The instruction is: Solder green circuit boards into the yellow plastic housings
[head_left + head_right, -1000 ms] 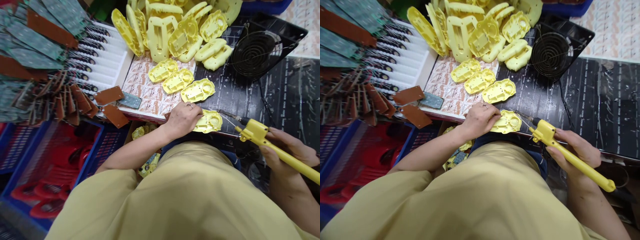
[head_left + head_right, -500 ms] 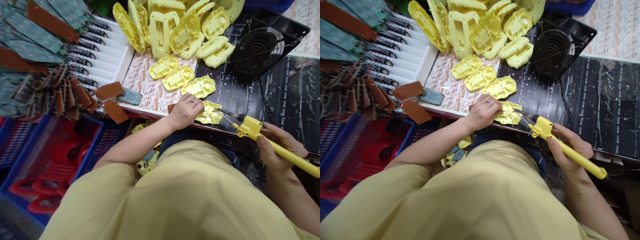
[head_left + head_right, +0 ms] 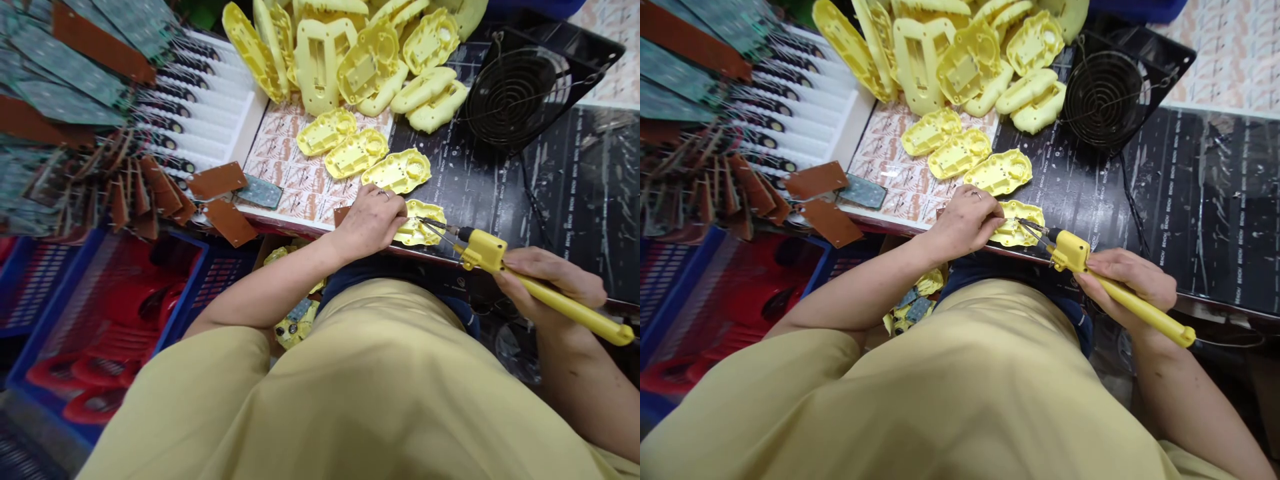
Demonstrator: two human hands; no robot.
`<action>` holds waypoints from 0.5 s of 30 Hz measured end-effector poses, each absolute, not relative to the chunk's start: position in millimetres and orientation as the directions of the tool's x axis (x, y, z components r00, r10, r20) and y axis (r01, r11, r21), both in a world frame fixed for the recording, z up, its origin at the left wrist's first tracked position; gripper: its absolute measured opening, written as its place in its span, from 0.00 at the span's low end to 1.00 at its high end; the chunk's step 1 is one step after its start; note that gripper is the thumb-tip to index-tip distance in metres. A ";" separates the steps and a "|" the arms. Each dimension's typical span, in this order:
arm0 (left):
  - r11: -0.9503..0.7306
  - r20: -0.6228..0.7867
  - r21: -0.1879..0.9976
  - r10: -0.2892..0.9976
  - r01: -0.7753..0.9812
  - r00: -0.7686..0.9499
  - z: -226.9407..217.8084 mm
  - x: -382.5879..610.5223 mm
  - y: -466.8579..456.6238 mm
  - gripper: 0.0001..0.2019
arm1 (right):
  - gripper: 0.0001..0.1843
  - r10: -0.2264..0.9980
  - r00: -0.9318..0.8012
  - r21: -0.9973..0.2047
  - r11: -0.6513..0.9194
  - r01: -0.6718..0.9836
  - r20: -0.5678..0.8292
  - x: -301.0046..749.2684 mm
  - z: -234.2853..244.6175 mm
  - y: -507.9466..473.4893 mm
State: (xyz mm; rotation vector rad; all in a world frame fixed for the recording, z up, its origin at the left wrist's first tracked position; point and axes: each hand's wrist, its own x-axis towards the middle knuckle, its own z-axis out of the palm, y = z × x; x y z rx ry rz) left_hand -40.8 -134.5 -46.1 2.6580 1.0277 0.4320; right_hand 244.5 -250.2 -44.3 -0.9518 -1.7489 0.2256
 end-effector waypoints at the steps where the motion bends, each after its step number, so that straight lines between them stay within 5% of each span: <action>1: -0.716 0.172 0.339 0.685 0.611 0.708 -44.7 -40.3 -134.3 0.07 | 0.11 0.686 -0.113 -0.564 0.671 0.482 0.719 245.6 -44.4 -248.1; 12: -0.698 0.105 0.318 0.698 0.641 0.708 -37.1 -36.9 -132.9 0.10 | 0.07 0.656 -0.333 -0.473 0.735 0.486 0.677 258.9 -35.7 -234.8; 15: -0.694 0.093 0.317 0.701 0.646 0.707 -36.7 -37.1 -132.5 0.10 | 0.06 0.741 -0.257 -0.565 0.649 0.509 0.620 271.3 -35.8 -239.0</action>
